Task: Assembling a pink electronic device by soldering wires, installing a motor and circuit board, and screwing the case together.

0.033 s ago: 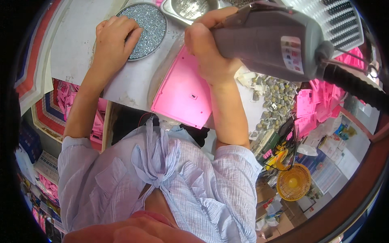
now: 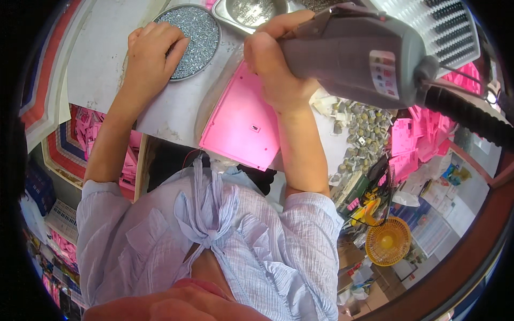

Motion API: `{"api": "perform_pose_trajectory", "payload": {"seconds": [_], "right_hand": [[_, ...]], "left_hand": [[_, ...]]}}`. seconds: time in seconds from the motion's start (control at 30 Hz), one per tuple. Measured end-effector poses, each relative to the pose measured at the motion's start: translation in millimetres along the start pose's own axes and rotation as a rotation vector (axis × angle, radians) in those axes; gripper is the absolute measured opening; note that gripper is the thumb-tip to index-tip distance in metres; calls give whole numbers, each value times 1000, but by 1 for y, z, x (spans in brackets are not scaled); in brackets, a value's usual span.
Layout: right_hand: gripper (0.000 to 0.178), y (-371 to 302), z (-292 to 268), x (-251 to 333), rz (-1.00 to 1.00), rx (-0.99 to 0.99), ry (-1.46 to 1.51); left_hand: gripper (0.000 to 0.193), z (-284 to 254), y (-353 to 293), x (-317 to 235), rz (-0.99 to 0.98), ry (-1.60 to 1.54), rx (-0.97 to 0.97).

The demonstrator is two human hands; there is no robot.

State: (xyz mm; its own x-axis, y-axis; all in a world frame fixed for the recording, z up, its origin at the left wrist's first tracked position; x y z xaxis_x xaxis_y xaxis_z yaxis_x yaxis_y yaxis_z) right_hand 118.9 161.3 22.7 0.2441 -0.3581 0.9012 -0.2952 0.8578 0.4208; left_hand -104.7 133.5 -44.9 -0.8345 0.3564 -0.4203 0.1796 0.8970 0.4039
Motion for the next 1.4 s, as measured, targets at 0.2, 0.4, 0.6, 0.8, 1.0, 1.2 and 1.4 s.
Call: {"api": "perform_pose_trajectory", "payload": {"seconds": [0.2, 0.4, 0.6, 0.8, 1.0, 1.2, 1.4], "right_hand": [[24, -2, -6, 1, -122, 38, 133], [29, 4, -6, 5, -220, 16, 245], [33, 4, 0, 36, -164, 55, 246], [35, -1, 5, 55, -112, 55, 220], [33, -7, 8, 59, -103, 53, 243], [34, -8, -2, 69, -154, 221, 256], [34, -10, -1, 70, -102, 253, 283]], "left_hand": [[13, -2, 0, 3, 4, 7, 57], [7, -9, 6, 2, 25, -15, -40], [7, -17, -1, -58, -162, -734, 147], [17, -7, 5, -88, 209, -536, 19], [18, -6, -3, -86, 276, -471, -50], [17, -6, -8, -88, 262, -594, -78], [21, -4, -15, -86, 274, -640, -112]]}}
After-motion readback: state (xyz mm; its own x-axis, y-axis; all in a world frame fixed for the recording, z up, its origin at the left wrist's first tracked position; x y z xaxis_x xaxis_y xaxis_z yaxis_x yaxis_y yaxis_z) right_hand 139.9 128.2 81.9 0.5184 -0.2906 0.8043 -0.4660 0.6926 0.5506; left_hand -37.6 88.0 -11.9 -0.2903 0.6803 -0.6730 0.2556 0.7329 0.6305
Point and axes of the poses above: each hand's wrist, its own y-axis towards the middle knuckle, its own z-axis out of the palm, x = y × z, the point moved 2 cm from there along y, towards the middle knuckle, and after that the axes turned 4 degrees about x, right-handed, at the moved point
